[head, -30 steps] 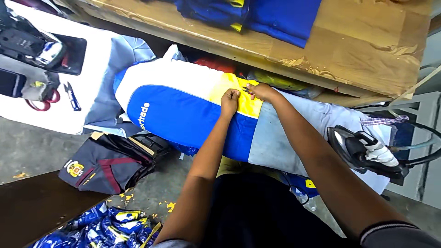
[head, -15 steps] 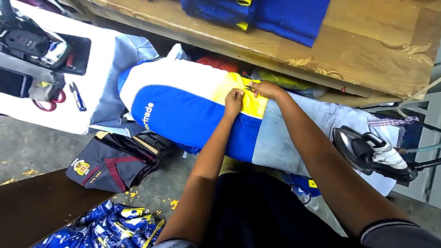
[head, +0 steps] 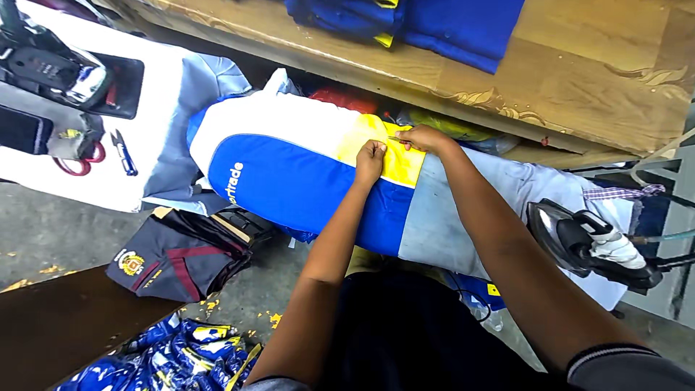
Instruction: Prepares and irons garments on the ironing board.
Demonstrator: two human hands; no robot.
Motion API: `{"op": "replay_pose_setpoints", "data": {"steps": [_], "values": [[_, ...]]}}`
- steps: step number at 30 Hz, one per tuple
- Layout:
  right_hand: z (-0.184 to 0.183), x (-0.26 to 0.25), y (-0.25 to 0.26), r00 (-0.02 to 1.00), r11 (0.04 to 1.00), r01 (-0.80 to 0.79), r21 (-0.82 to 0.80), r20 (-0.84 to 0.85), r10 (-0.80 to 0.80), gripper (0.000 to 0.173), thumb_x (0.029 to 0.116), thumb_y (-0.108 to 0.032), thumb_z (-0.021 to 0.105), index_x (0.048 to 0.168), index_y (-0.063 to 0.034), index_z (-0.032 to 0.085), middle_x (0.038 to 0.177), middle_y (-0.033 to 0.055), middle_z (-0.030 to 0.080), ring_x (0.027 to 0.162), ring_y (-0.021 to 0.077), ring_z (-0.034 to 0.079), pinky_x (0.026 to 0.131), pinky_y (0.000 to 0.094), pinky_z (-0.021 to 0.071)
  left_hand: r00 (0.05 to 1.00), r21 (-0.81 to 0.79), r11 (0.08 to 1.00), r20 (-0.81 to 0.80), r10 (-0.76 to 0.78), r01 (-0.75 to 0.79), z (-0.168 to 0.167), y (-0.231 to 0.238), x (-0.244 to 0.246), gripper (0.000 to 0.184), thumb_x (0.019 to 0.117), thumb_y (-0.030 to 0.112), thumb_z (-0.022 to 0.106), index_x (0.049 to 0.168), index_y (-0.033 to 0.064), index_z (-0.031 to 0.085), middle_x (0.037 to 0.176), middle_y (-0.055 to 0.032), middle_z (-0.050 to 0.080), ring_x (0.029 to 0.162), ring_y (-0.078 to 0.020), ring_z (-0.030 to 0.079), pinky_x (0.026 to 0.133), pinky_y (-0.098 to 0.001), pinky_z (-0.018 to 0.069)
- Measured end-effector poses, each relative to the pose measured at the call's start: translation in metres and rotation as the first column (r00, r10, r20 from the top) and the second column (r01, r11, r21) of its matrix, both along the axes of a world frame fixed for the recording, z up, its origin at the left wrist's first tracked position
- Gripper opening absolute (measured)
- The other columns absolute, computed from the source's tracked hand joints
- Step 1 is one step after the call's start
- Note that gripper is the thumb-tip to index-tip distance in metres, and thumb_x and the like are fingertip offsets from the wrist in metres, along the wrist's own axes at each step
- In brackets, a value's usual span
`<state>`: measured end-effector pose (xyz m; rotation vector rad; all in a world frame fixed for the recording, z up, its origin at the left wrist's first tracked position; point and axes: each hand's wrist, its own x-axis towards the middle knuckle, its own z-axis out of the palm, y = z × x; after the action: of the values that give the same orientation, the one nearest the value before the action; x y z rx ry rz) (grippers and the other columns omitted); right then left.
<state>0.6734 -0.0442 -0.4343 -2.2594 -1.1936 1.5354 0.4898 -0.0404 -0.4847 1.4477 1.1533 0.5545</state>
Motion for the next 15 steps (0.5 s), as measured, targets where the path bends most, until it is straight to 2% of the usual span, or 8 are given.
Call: {"op": "replay_pose_setpoints", "data": {"steps": [5, 8, 9, 11, 12, 13, 14, 15], "values": [[-0.009, 0.002, 0.000, 1.000, 1.000, 0.003, 0.022, -0.005, -0.003, 0.048, 0.1089, -0.046, 0.047, 0.094, -0.0053, 0.067, 0.073, -0.0011, 0.049, 0.063, 0.0104, 0.039, 0.065, 0.0341, 0.0375, 1.000, -0.005, 1.000, -0.006, 0.000, 0.000, -0.001, 0.001, 0.001, 0.022, 0.1070, 0.010, 0.052, 0.114, -0.0070, 0.063, 0.100, -0.0176, 0.066, 0.094, -0.0204, 0.063, 0.090, -0.0375, 0.0507], [-0.008, 0.001, -0.004, 1.000, 0.998, 0.030, 0.046, 0.005, -0.030, 0.048, 0.1095, -0.046, 0.045, 0.093, -0.0061, 0.066, 0.073, -0.0015, 0.048, 0.062, 0.0098, 0.039, 0.064, 0.0328, 0.0374, 1.000, -0.019, 1.000, 0.016, 0.010, -0.010, -0.001, 0.000, -0.001, 0.023, 0.1072, 0.011, 0.051, 0.114, -0.0074, 0.062, 0.101, -0.0178, 0.066, 0.093, -0.0200, 0.063, 0.089, -0.0372, 0.0507], [-0.007, 0.001, -0.006, 0.999, 0.997, 0.049, 0.063, 0.013, -0.049, 0.050, 0.1098, -0.047, 0.044, 0.095, -0.0050, 0.067, 0.077, 0.0005, 0.052, 0.066, 0.0112, 0.043, 0.068, 0.0346, 0.0397, 0.999, -0.023, 1.000, 0.038, 0.018, -0.017, 0.002, -0.002, -0.004, 0.024, 0.1073, 0.011, 0.051, 0.115, -0.0080, 0.062, 0.102, -0.0180, 0.066, 0.093, -0.0197, 0.064, 0.089, -0.0371, 0.0515], [0.000, 0.004, -0.013, 0.996, 0.990, 0.085, 0.109, 0.007, -0.086, 0.059, 0.1106, -0.048, 0.040, 0.105, 0.0027, 0.069, 0.095, 0.0145, 0.064, 0.086, 0.0239, 0.056, 0.084, 0.0490, 0.0461, 0.995, -0.007, 1.000, 0.099, 0.023, -0.023, 0.016, -0.009, -0.022, 0.024, 0.1070, 0.012, 0.051, 0.115, -0.0083, 0.061, 0.100, -0.0156, 0.066, 0.092, -0.0165, 0.064, 0.089, -0.0351, 0.0529], [0.009, 0.006, -0.021, 0.995, 0.987, 0.099, 0.129, -0.014, -0.098, 0.062, 0.1110, -0.049, 0.038, 0.109, 0.0044, 0.068, 0.101, 0.0184, 0.065, 0.092, 0.0276, 0.059, 0.089, 0.0526, 0.0463, 0.992, 0.014, 0.999, 0.120, 0.028, -0.030, 0.027, -0.016, -0.041, 0.024, 0.1063, 0.013, 0.052, 0.114, -0.0074, 0.062, 0.100, -0.0134, 0.067, 0.091, -0.0143, 0.065, 0.089, -0.0340, 0.0538], [0.021, 0.007, -0.033, 0.993, 0.980, 0.116, 0.164, -0.028, -0.113, 0.061, 0.1110, -0.050, 0.036, 0.109, 0.0027, 0.068, 0.096, 0.0154, 0.064, 0.085, 0.0240, 0.056, 0.083, 0.0481, 0.0462, 0.991, 0.028, 0.999, 0.126, 0.043, -0.047, 0.039, -0.025, -0.066, 0.024, 0.1057, 0.014, 0.053, 0.114, -0.0066, 0.062, 0.102, -0.0125, 0.068, 0.093, -0.0133, 0.066, 0.090, -0.0344, 0.0555], [0.034, 0.009, -0.048, 0.990, 0.966, 0.139, 0.219, -0.039, -0.134, 0.058, 0.1109, -0.050, 0.036, 0.108, -0.0012, 0.067, 0.085, 0.0061, 0.058, 0.071, 0.0144, 0.049, 0.069, 0.0372, 0.0436, 0.991, 0.019, 0.997, 0.111, 0.078, -0.080, 0.049, -0.035, -0.097, 0.026, 0.1058, 0.015, 0.053, 0.118, -0.0070, 0.061, 0.109, -0.0142, 0.068, 0.099, -0.0149, 0.068, 0.095, -0.0367, 0.0562], [0.050, 0.015, -0.063, 0.984, 0.945, 0.176, 0.276, -0.062, -0.166, 0.055, 0.1110, -0.048, 0.036, 0.112, -0.0030, 0.067, 0.084, 0.0008, 0.058, 0.065, 0.0071, 0.046, 0.063, 0.0289, 0.0422, 0.986, 0.006, 0.990, 0.086, 0.141, -0.142, 0.052, -0.048, -0.133, 0.029, 0.1063, 0.015, 0.053, 0.122, -0.0077, 0.060, 0.115, -0.0149, 0.067, 0.103, -0.0155, 0.067, 0.098, -0.0379, 0.0550]]}}
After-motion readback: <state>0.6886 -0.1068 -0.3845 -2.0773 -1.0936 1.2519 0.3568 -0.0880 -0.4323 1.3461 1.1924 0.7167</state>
